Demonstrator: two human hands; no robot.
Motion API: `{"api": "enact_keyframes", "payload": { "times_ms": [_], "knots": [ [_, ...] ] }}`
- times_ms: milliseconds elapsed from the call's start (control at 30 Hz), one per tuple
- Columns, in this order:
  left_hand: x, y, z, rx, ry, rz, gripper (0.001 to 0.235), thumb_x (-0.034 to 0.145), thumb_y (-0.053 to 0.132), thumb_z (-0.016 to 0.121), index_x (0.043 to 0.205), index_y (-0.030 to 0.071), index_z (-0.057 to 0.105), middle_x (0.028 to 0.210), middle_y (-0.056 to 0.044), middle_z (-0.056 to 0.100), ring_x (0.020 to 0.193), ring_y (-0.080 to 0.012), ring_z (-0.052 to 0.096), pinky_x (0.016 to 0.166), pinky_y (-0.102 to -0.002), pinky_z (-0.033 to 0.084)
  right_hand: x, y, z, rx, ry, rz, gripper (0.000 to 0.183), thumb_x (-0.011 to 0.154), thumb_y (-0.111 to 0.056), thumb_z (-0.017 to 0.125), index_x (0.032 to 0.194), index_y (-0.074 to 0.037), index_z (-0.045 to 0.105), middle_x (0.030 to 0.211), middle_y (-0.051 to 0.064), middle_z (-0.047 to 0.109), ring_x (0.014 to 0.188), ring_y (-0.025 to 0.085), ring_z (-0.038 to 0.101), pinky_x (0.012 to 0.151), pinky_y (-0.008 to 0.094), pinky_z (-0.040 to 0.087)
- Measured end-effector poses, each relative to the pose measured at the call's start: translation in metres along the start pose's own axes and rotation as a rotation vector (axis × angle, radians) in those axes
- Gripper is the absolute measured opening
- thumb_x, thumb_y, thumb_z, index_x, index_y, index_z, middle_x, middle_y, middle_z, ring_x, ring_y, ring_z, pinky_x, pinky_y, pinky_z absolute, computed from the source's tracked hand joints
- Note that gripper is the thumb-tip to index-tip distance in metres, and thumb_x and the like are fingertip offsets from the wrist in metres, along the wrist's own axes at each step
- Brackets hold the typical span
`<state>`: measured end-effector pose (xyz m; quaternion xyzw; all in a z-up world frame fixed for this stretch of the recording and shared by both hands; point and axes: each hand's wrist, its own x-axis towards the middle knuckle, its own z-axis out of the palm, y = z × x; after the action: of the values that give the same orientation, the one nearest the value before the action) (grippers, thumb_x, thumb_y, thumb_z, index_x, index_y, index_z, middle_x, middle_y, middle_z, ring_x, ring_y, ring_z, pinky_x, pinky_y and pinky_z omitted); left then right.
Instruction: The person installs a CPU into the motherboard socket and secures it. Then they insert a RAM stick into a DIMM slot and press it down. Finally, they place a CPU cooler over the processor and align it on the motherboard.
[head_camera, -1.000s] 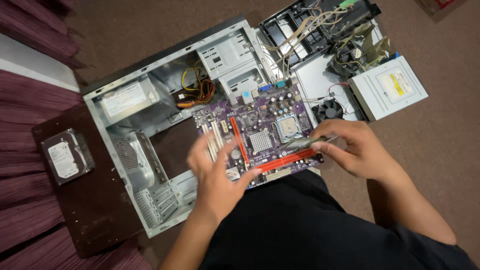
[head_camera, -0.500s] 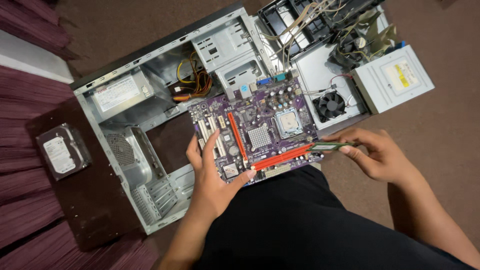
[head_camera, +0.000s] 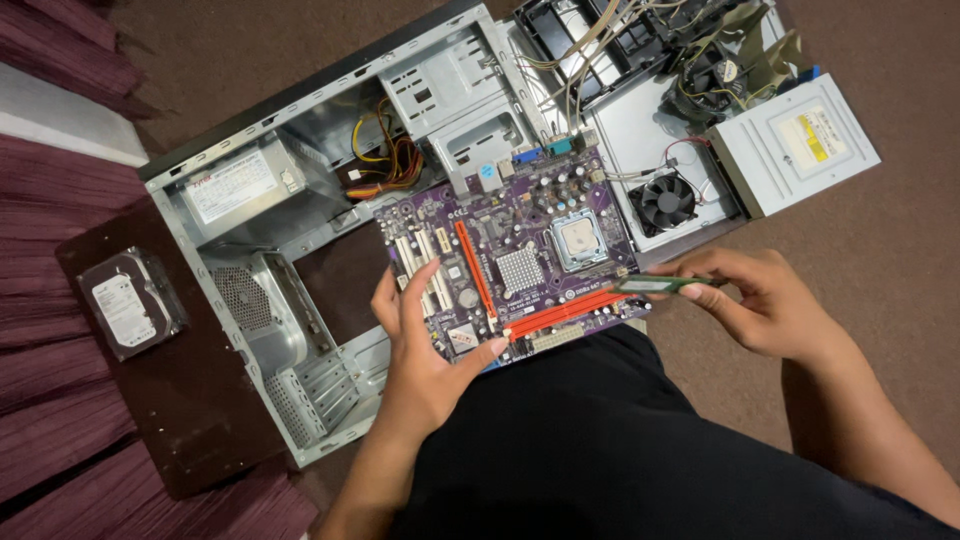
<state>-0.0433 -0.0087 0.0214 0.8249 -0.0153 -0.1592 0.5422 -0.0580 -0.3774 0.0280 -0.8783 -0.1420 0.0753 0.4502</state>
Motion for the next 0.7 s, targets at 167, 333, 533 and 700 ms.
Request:
{"api": "enact_keyframes", "payload": {
  "times_ms": [167, 333, 533, 700],
  "knots": [
    [-0.001, -0.003, -0.002, -0.04, -0.006, -0.007, 0.09, 0.077, 0.042, 0.083, 0.151, 0.024, 0.035, 0.16, -0.019, 0.004, 0.16, -0.0395, -0.004, 0.122, -0.058, 0.014, 0.012, -0.03, 0.011, 0.102, 0.092, -0.254, 0.01, 0.095, -0.012, 0.064, 0.1, -0.006, 0.07, 0.098, 0.01, 0.077, 0.092, 0.024, 0.078, 0.087, 0.037, 0.064],
    [-0.001, -0.003, -0.003, -0.061, -0.006, -0.011, 0.087, 0.078, 0.047, 0.079, 0.151, 0.023, 0.036, 0.161, -0.018, 0.004, 0.16, -0.0402, -0.003, 0.121, -0.061, 0.015, 0.031, -0.065, 0.03, 0.002, 0.096, -0.405, 0.014, 0.096, -0.012, 0.063, 0.102, -0.005, 0.073, 0.095, 0.009, 0.076, 0.081, 0.021, 0.072, 0.078, 0.038, 0.055],
    [-0.002, -0.003, -0.004, -0.192, 0.007, 0.057, 0.101, 0.074, 0.035, 0.089, 0.154, 0.011, 0.032, 0.153, -0.038, 0.002, 0.147, -0.0635, 0.009, 0.119, -0.07, 0.008, 0.04, -0.054, 0.056, 0.013, 0.136, -0.403, 0.015, 0.095, -0.022, 0.068, 0.094, -0.015, 0.082, 0.09, 0.004, 0.078, 0.078, 0.025, 0.073, 0.084, 0.039, 0.048],
    [-0.002, 0.001, -0.006, -0.204, 0.004, 0.009, 0.099, 0.077, 0.038, 0.088, 0.156, 0.015, 0.033, 0.152, -0.037, 0.003, 0.146, -0.0648, 0.008, 0.116, -0.075, 0.008, 0.033, -0.043, 0.045, -0.099, 0.138, -0.347, 0.011, 0.089, -0.011, 0.073, 0.095, -0.015, 0.081, 0.091, 0.002, 0.079, 0.08, 0.023, 0.074, 0.089, 0.04, 0.044]
  ]
}}
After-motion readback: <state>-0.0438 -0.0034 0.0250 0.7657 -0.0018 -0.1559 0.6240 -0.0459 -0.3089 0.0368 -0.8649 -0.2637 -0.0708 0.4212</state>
